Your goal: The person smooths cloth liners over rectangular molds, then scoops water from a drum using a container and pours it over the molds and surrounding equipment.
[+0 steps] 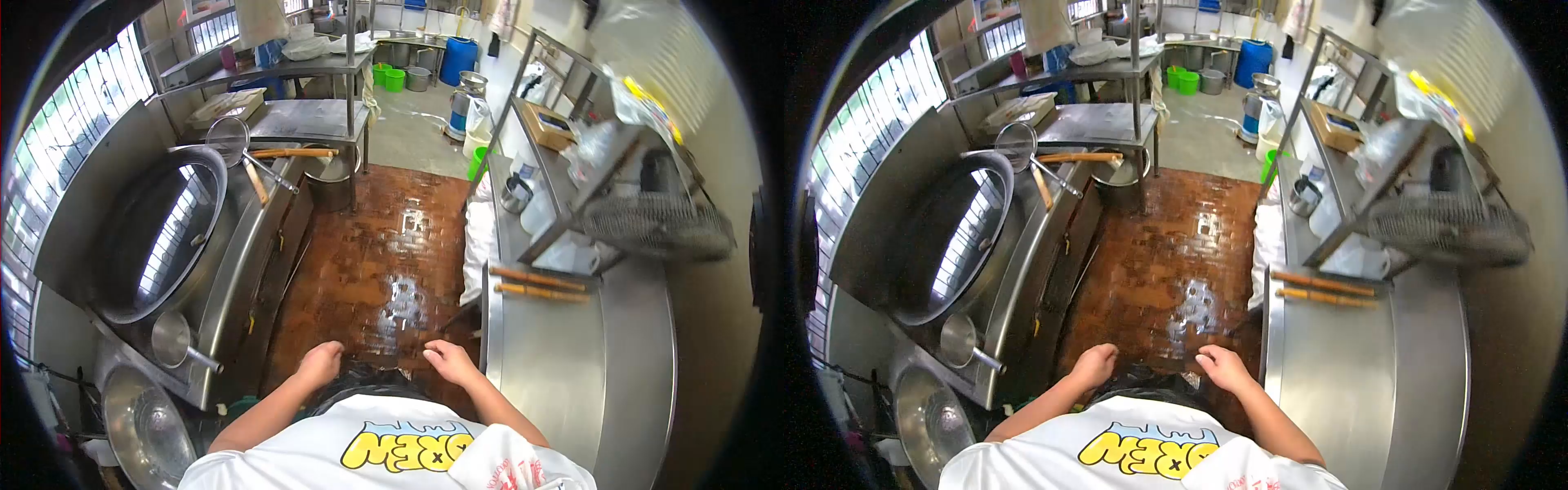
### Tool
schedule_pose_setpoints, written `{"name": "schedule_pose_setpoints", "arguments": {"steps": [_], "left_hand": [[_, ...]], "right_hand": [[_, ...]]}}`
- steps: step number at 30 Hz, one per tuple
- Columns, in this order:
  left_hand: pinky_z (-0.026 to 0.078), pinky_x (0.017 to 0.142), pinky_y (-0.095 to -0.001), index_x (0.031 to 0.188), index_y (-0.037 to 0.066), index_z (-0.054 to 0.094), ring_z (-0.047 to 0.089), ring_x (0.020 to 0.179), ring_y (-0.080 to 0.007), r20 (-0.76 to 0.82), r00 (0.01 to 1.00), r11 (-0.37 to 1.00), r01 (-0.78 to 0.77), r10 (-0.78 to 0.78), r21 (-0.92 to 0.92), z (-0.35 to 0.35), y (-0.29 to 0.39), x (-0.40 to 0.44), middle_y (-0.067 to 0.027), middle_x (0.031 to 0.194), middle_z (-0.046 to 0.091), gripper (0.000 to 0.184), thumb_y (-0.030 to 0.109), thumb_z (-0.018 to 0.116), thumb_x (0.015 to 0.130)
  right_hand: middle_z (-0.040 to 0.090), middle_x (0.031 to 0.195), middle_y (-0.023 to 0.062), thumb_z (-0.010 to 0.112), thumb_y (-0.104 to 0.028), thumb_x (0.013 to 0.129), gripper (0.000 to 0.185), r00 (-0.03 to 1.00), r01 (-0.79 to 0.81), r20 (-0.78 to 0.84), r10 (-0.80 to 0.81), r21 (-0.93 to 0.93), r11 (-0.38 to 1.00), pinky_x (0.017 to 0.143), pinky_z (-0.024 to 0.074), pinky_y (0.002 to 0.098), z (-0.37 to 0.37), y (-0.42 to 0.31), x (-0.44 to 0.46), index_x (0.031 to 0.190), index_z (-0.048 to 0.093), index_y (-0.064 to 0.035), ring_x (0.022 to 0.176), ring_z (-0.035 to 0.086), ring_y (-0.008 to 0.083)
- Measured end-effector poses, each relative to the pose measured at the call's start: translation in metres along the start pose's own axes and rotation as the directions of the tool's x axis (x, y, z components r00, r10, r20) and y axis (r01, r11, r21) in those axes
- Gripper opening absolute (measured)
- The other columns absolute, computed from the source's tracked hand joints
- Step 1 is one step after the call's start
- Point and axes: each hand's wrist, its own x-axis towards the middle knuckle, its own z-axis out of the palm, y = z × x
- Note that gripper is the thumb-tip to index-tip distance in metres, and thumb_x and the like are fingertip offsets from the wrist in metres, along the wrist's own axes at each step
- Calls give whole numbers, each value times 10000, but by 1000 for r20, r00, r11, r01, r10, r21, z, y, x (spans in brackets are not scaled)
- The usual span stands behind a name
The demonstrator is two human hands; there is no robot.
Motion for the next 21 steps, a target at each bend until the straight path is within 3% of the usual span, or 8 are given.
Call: {"name": "schedule_pose_setpoints", "arguments": {"steps": [4, 9, 12, 13, 15, 17, 18, 21], "left_hand": [[543, 959, -512, 1127, 34, 711, 683, 1097, -442, -50, 975, 975, 214, -217, -60, -3, -47, 97, -242, 1109, 736, 228, 178, 589, 999], [546, 935, -529, 1104, 27, 720, 698, 1057, -447, -47, 966, 964, 250, -255, -92, -16, -106, 261, -259, 1070, 738, 236, 204, 600, 1004], [547, 918, -528, 1056, 12, 741, 695, 1025, -446, -6, 963, 963, 270, -270, 6, -61, -94, 375, -247, 1019, 741, 278, 263, 643, 985], [547, 918, -528, 1056, 12, 741, 695, 1025, -446, 0, 966, 966, 257, -257, 10, -75, -87, 419, -247, 1019, 741, 278, 263, 643, 985], [541, 923, -520, 1012, 13, 744, 672, 1036, -448, 17, 994, 993, -106, 106, 40, -98, -78, 503, -246, 1019, 730, 293, 293, 669, 970], [539, 933, -509, 1007, 9, 722, 648, 1069, -448, -28, 970, 969, -242, 243, 48, -113, -58, 590, -247, 1083, 701, 278, 281, 691, 959], [539, 933, -509, 1007, 9, 722, 648, 1069, -448, -15, 969, 968, -245, 246, 59, -124, -40, 629, -247, 1083, 701, 278, 281, 691, 959], [536, 912, -517, 967, 2, 665, 637, 1061, -459, 20, 987, 984, -155, 157, -86, -141, 10, 748, -248, 1107, 656, 221, 218, 707, 942]], "right_hand": [[763, 1140, 183, 687, -322, 1009, 381, 994, 87, 67, -86, 2, 996, 906, 576, 399, -31, -5, 161, 1246, 716, -25, 1031, 747, 306], [758, 1129, 204, 664, -353, 1011, 374, 983, 120, 144, -118, -7, 993, 928, 572, 435, -44, 21, 347, 1231, 720, -56, 1055, 733, 379], [753, 1205, 190, 678, -352, 1013, 403, 965, 59, 261, -33, -90, 994, 971, 559, 398, -93, 14, 425, 1254, 717, -32, 1123, 728, 324], [758, 1192, 188, 683, -360, 1011, 409, 969, 27, 249, -2, -97, 995, 960, 565, 399, -112, 11, 447, 1259, 718, -37, 1105, 735, 321], [762, 1178, 186, 687, -369, 1010, 415, 972, -9, 232, 31, -95, 995, 949, 571, 400, -149, 9, 492, 1263, 719, -42, 1087, 741, 318], [774, 1138, 175, 696, -373, 1006, 417, 992, -94, 81, 95, -17, 995, 916, 585, 404, -182, 20, 540, 1269, 718, -49, 1042, 753, 301], [783, 1085, 151, 705, -354, 1003, 398, 994, -105, -2, 105, -26, 994, 859, 596, 391, -193, 28, 564, 1261, 722, -52, 947, 761, 254], [781, 1031, 174, 705, -348, 990, 370, 979, -186, -67, 193, 92, 978, 843, 591, 404, -219, 67, 641, 1198, 745, -44, 932, 763, 296]]}}
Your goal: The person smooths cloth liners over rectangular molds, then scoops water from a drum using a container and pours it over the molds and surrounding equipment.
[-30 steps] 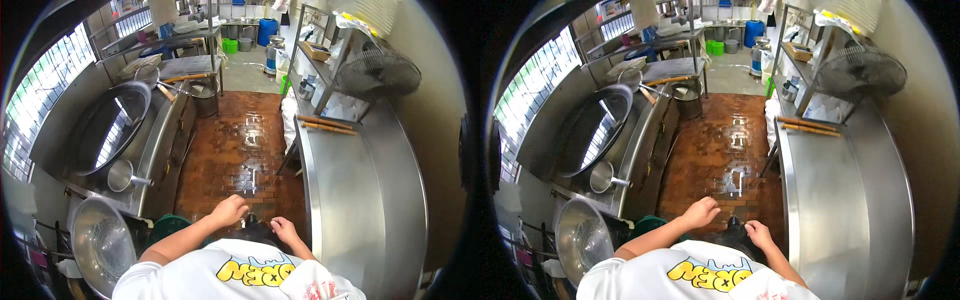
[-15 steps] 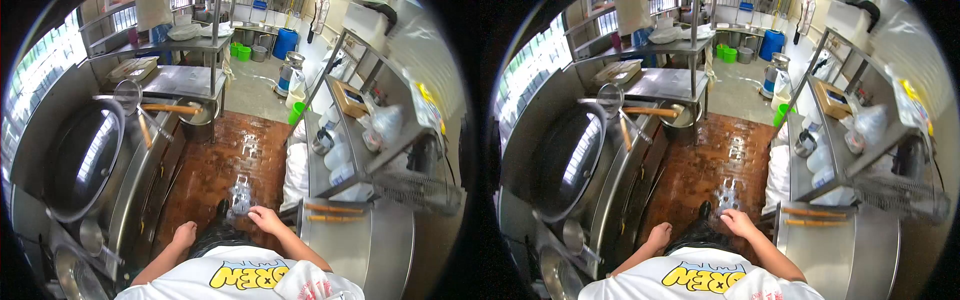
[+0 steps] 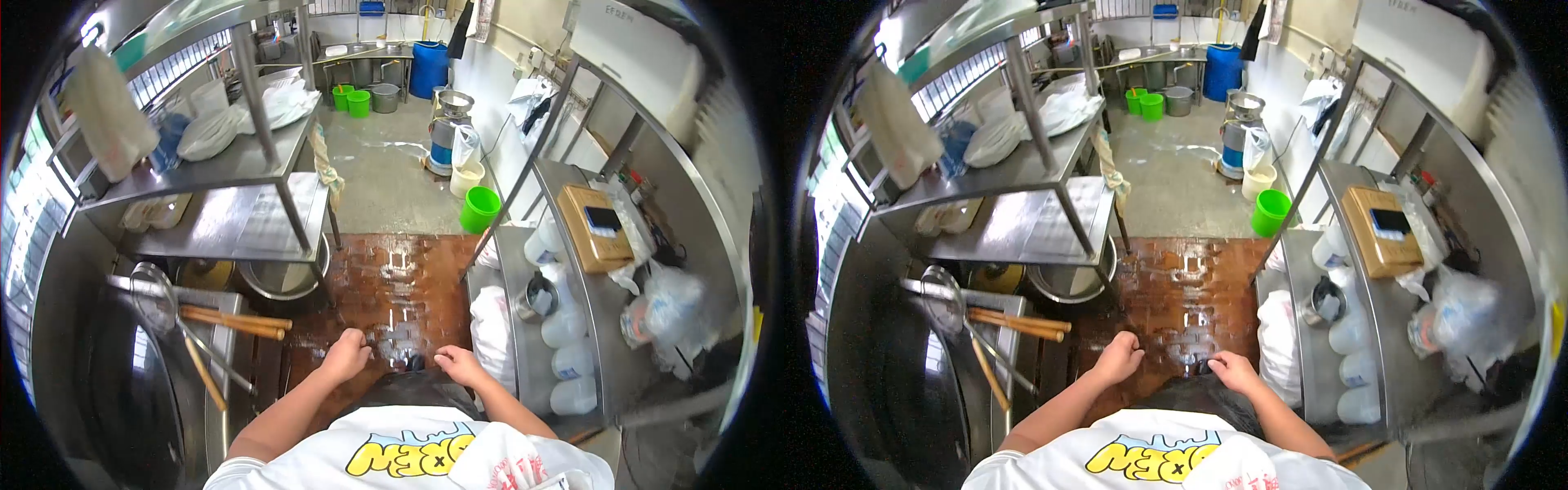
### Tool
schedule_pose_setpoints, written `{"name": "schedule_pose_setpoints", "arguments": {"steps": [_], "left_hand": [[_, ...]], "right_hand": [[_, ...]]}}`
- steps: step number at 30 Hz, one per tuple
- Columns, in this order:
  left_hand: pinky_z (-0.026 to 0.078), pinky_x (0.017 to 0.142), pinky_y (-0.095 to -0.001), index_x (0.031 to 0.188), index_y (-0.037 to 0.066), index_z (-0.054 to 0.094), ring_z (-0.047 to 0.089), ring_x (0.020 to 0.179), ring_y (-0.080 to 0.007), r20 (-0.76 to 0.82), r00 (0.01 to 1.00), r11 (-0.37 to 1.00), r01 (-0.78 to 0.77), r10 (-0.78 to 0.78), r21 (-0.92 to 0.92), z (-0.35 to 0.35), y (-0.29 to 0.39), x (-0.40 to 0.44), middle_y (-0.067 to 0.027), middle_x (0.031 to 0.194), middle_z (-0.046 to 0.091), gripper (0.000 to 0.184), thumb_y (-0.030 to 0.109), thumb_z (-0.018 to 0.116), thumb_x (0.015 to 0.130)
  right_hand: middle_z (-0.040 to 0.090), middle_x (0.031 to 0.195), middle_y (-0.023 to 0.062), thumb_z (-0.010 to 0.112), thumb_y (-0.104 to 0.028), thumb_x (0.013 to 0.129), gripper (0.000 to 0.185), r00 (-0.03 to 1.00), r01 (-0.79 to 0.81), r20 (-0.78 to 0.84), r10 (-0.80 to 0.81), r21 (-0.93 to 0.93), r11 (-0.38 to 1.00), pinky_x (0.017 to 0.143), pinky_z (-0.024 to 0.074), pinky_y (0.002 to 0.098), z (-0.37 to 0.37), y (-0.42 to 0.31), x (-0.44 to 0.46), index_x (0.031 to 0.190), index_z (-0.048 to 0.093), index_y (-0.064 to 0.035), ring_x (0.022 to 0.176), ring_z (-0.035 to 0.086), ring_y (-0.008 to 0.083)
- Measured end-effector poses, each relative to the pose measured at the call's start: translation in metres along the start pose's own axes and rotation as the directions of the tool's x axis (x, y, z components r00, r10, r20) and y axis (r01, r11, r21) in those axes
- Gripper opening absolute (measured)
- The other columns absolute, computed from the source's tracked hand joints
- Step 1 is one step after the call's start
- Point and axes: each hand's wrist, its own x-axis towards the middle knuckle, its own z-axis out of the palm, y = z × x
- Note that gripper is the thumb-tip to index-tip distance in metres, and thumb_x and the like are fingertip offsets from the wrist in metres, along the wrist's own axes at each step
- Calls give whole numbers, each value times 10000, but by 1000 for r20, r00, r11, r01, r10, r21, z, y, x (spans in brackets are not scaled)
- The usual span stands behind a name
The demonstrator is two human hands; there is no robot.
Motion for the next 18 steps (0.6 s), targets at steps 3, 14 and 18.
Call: {"name": "schedule_pose_setpoints", "arguments": {"steps": [3, 14, 18], "left_hand": [[512, 815, -517, 848, 2, 530, 614, 938, -466, -104, 989, 993, -109, 105, -36, 6, 6, 124, -229, 957, 598, 245, 116, 742, 894], [515, 830, -535, 882, 18, 604, 654, 954, -456, 219, 976, 990, -17, -14, 142, -39, -6, 459, -241, 943, 651, 205, 178, 728, 914], [532, 809, -512, 883, 4, 715, 667, 909, -438, -36, 999, 995, 16, -13, 97, -59, -45, 539, -229, 910, 695, 231, 231, 716, 928]], "right_hand": [[785, 991, 157, 703, -344, 994, 380, 997, -76, 34, 72, 141, 987, 792, 595, 386, -32, 11, 89, 1202, 741, -28, 855, 762, 246], [777, 1079, 167, 678, -312, 1003, 337, 999, 32, 9, -32, -73, 997, 888, 580, 394, -220, 5, 440, 1191, 746, -40, 986, 751, 295], [772, 1147, 153, 656, -337, 1012, 333, 972, 190, 162, -168, -129, 973, 935, 572, 402, -267, -39, 571, 1186, 763, -75, 1055, 744, 310]]}}
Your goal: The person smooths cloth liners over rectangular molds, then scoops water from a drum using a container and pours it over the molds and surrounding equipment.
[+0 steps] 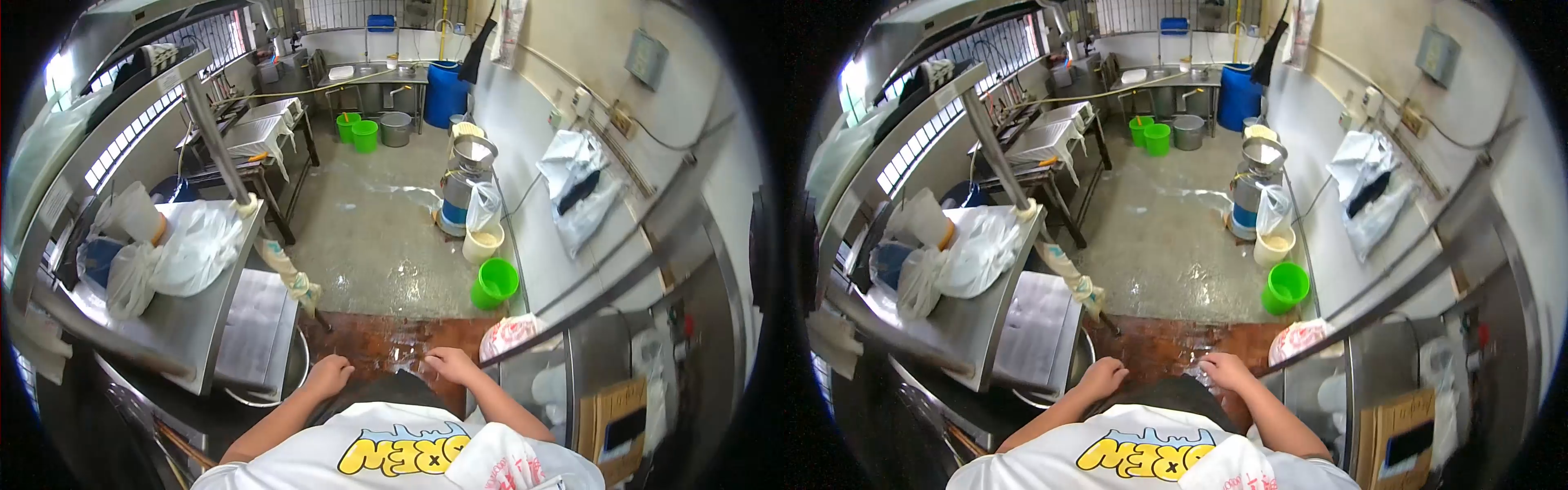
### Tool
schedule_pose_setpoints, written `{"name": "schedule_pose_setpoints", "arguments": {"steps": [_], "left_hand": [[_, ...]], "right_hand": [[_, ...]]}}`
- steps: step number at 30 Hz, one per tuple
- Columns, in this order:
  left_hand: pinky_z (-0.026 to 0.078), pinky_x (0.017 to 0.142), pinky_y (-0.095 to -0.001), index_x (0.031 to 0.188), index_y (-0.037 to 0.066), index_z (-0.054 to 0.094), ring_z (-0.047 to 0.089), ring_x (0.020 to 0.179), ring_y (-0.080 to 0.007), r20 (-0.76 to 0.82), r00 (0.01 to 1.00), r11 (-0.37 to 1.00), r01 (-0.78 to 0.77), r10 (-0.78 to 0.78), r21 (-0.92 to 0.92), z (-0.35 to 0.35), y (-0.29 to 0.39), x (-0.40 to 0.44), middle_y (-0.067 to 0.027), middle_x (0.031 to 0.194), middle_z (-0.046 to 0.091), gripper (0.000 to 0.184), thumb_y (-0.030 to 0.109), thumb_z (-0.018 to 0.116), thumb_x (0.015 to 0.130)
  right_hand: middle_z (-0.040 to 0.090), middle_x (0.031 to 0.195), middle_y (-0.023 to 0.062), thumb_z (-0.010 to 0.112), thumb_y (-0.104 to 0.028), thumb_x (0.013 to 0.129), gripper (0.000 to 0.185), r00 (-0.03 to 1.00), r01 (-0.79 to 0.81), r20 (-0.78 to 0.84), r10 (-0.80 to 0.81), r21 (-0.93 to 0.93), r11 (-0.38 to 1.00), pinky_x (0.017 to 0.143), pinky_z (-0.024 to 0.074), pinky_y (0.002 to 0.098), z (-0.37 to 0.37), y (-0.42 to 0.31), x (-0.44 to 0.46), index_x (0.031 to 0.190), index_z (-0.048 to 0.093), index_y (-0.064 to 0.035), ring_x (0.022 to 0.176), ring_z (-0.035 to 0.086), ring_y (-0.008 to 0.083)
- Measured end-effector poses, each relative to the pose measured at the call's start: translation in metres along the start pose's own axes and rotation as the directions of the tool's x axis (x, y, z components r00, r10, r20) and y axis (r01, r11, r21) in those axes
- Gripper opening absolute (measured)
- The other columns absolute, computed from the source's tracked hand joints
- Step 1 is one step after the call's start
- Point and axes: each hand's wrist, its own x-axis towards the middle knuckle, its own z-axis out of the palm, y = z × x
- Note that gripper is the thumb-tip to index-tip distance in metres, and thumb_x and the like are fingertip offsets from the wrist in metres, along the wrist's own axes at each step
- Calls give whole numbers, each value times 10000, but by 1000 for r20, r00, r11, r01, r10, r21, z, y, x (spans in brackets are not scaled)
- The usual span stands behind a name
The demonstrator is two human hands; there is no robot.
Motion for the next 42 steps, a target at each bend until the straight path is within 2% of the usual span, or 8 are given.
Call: {"name": "schedule_pose_setpoints", "arguments": {"steps": [4, 8, 13, 16, 21, 33, 37, 42], "left_hand": [[539, 886, -510, 900, -12, 738, 681, 973, -426, 4, 967, 967, 255, -255, -14, -2, -45, 85, -240, 948, 712, 301, 284, 695, 938], [535, 916, -515, 919, -14, 747, 671, 1027, -431, -181, 969, 985, 161, -170, -65, 8, -108, 195, -258, 972, 715, 311, 291, 694, 935], [534, 952, -515, 957, -17, 760, 672, 1048, -446, -91, 958, 958, 259, -271, -125, -20, -154, 375, -270, 1025, 722, 344, 319, 686, 945], [531, 968, -515, 975, -25, 771, 674, 1064, -452, 68, 958, 952, 286, -280, -108, -62, -152, 489, -276, 1065, 726, 384, 345, 672, 956], [537, 891, -522, 951, -4, 673, 663, 987, -454, -170, 979, 986, 91, -114, -139, -110, -161, 647, -245, 981, 690, 242, 235, 709, 930], [541, 787, -522, 899, 13, 672, 685, 886, -460, -167, 934, 942, 288, -316, -172, -119, -274, 956, -243, 901, 711, 264, 272, 717, 928], [564, 801, -515, 914, 15, 723, 712, 903, -451, -218, 838, 866, 488, -500, -111, -86, -363, 1087, -250, 897, 729, 335, 349, 714, 936], [574, 878, -484, 1071, 9, 733, 726, 989, -421, -106, 868, 867, 462, -485, -186, -130, -367, 1237, -245, 1009, 747, 383, 367, 718, 936]], "right_hand": [[769, 1132, 170, 646, -338, 1019, 346, 983, 174, 58, -174, -5, 985, 916, 573, 407, -37, -15, 131, 1196, 757, -62, 1041, 741, 321], [763, 1137, 181, 644, -375, 1022, 385, 987, 114, 102, -123, 82, 990, 911, 570, 416, -47, -4, 255, 1230, 738, -65, 1033, 734, 351], [751, 1183, 195, 656, -461, 1001, 515, 932, 36, 359, 43, -209, 977, 960, 557, 445, -110, 3, 391, 1355, 678, -88, 1075, 719, 375], [749, 1187, 203, 670, -454, 994, 522, 954, 54, 298, 24, -250, 967, 965, 561, 440, -164, 3, 460, 1349, 680, -70, 1080, 720, 380], [748, 1196, 206, 672, -394, 993, 451, 989, -134, 46, 142, -148, 980, 940, 572, 457, -213, 38, 578, 1299, 702, -64, 1094, 729, 359], [778, 1034, 164, 681, -349, 996, 373, 985, -36, -159, 69, 201, 979, 857, 582, 389, -293, 138, 936, 1221, 729, -56, 960, 752, 316], [752, 1135, 204, 646, -368, 999, 388, 997, 24, 69, -19, -68, 997, 930, 567, 452, -330, 204, 1126, 1228, 724, -64, 1063, 721, 382], [753, 1158, 190, 650, -379, 1011, 403, 965, 242, 107, -239, -20, 970, 916, 577, 423, -427, 122, 1304, 1262, 712, -70, 1058, 731, 349]]}}
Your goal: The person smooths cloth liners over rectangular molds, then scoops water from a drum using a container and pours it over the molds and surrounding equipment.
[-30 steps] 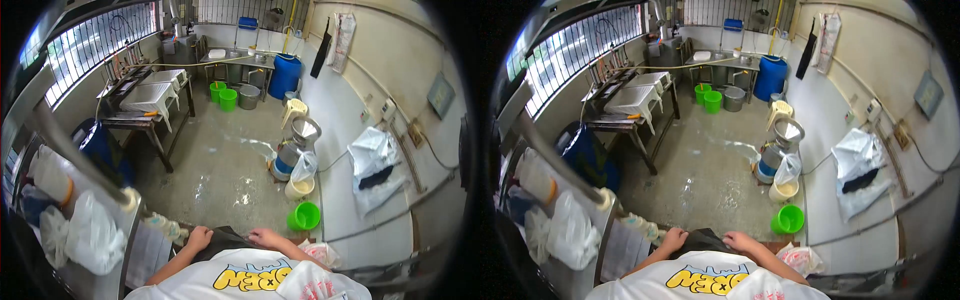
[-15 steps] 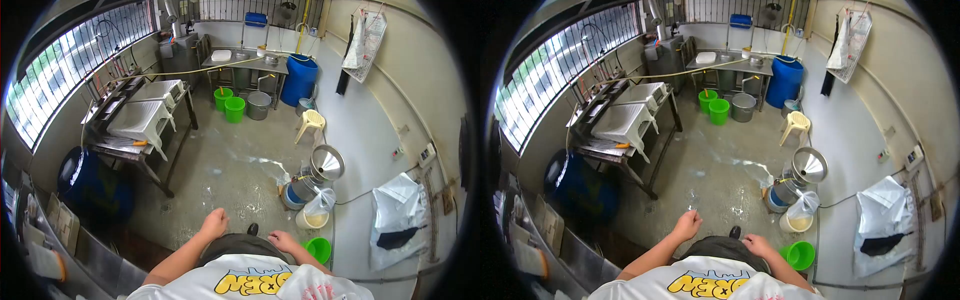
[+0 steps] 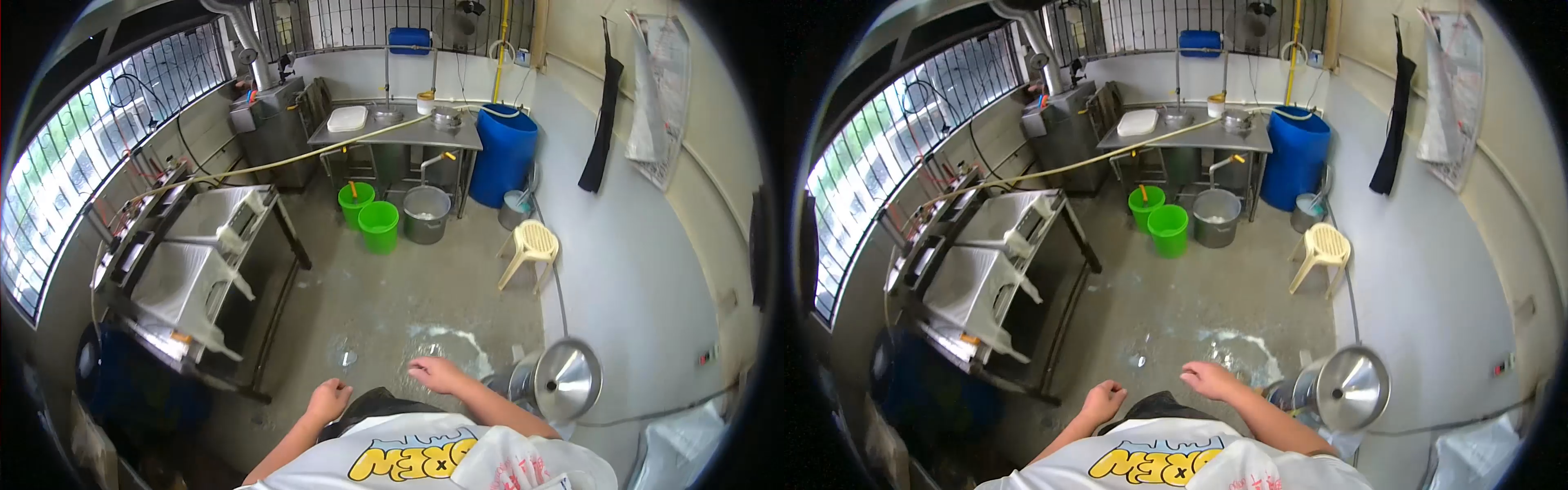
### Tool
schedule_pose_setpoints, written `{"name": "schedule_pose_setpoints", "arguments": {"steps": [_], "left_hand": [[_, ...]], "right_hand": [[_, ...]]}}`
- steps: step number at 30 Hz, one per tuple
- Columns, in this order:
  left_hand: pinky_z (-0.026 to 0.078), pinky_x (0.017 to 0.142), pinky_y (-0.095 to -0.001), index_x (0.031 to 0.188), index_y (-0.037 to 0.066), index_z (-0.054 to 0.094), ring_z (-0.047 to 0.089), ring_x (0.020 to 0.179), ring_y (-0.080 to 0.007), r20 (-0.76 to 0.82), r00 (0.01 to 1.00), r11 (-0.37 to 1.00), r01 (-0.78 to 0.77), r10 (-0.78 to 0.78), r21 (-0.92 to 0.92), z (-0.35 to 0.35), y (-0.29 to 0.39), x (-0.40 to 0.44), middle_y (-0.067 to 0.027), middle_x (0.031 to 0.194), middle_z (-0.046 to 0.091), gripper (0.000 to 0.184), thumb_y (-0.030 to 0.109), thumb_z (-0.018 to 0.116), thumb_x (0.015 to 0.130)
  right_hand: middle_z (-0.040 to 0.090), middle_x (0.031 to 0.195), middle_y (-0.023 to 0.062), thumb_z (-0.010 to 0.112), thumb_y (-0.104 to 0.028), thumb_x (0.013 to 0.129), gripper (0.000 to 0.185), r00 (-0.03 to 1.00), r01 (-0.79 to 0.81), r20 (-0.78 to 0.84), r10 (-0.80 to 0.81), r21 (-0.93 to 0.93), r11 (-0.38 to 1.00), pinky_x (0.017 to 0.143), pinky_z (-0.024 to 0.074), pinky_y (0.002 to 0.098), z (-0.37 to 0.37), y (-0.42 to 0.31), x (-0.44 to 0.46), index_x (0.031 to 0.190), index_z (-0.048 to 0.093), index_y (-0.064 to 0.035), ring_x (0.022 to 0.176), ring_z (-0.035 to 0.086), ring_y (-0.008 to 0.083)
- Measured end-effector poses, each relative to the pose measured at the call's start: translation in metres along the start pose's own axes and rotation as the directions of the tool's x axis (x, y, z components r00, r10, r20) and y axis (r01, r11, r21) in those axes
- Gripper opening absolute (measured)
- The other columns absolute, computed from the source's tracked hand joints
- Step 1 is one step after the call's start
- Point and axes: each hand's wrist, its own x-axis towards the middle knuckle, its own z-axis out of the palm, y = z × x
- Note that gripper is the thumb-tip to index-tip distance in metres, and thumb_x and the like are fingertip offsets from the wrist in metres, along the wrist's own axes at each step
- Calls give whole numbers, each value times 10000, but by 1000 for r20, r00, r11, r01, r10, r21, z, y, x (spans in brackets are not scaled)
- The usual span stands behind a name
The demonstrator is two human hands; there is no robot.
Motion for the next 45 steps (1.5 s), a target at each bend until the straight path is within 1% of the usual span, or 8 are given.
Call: {"name": "schedule_pose_setpoints", "arguments": {"steps": [5, 12, 17, 20, 27, 32, 40, 45], "left_hand": [[557, 945, -495, 1305, -13, 627, 702, 1095, -421, -74, 997, 1000, 18, -17, 8, 18, 34, 199, -254, 1185, 721, 542, 356, 742, 924], [540, 970, -501, 1222, -23, 682, 678, 1132, -431, 10, 973, 973, -233, 233, 6, 44, 191, 487, -271, 1166, 717, 448, 338, 707, 959], [545, 942, -471, 1145, 11, 726, 678, 1076, -419, 196, 798, 810, -586, 570, 29, 81, 347, 624, -229, 1120, 720, 338, 303, 689, 977], [537, 971, -471, 1151, 3, 725, 661, 1121, -416, 219, 656, 669, -743, 722, 21, 132, 416, 699, -227, 1196, 705, 346, 305, 685, 987], [550, 949, -464, 1247, -20, 686, 672, 1102, -406, 318, 730, 771, -636, 605, -5, 264, 533, 861, -246, 1294, 664, 453, 342, 711, 977], [505, 1054, -490, 1251, -18, 690, 632, 1222, -446, 606, 694, 837, -541, 389, 81, 256, 654, 951, -277, 1274, 678, 456, 358, 659, 996], [576, 774, -418, 1263, -9, 682, 731, 831, -297, 176, 970, 982, -148, 168, -121, 278, 654, 1158, -201, 1013, 745, 452, 368, 668, 1014], [541, 621, -325, 1289, 12, 625, 648, 762, -157, -52, 953, 693, 179, -299, -698, 252, 653, 1333, -84, 1039, 679, 455, 386, 664, 1033]], "right_hand": [[743, 1178, 210, 649, -381, 1005, 428, 994, 108, -24, -108, -7, 994, 931, 574, 448, -95, 59, 164, 1283, 702, -60, 1083, 719, 377], [749, 1149, 198, 662, -365, 1003, 402, 969, -239, 30, 244, -120, 964, 932, 571, 462, -231, 197, 244, 1266, 714, -65, 1038, 725, 376], [759, 1032, 179, 640, -331, 1020, 351, 822, -396, -410, 395, 86, 914, 812, 577, 405, -333, 279, 285, 1207, 717, -44, 916, 741, 308], [754, 945, 137, 640, -311, 1033, 342, 679, -479, -372, 633, 428, 766, 755, 573, 360, -384, 334, 329, 1191, 713, -16, 837, 738, 217], [698, 1061, 81, 610, -280, 1078, 338, 723, -247, -94, 685, 891, 382, 757, 581, 296, -529, 490, 434, 1284, 662, -18, 831, 702, 184], [697, 1051, 73, 632, -277, 1066, 375, 807, -334, -186, 561, 639, 693, 753, 573, 298, -664, 562, 491, 1314, 650, 4, 818, 688, 159], [714, 1043, 73, 636, -256, 1062, 355, 768, -333, -227, 598, 657, 677, 774, 557, 295, -828, 639, 646, 1301, 665, 5, 818, 686, 154], [712, 1041, 79, 638, -249, 1063, 349, 796, -402, -134, 590, 612, 681, 773, 560, 293, -873, 694, 739, 1284, 673, 19, 834, 676, 141]]}}
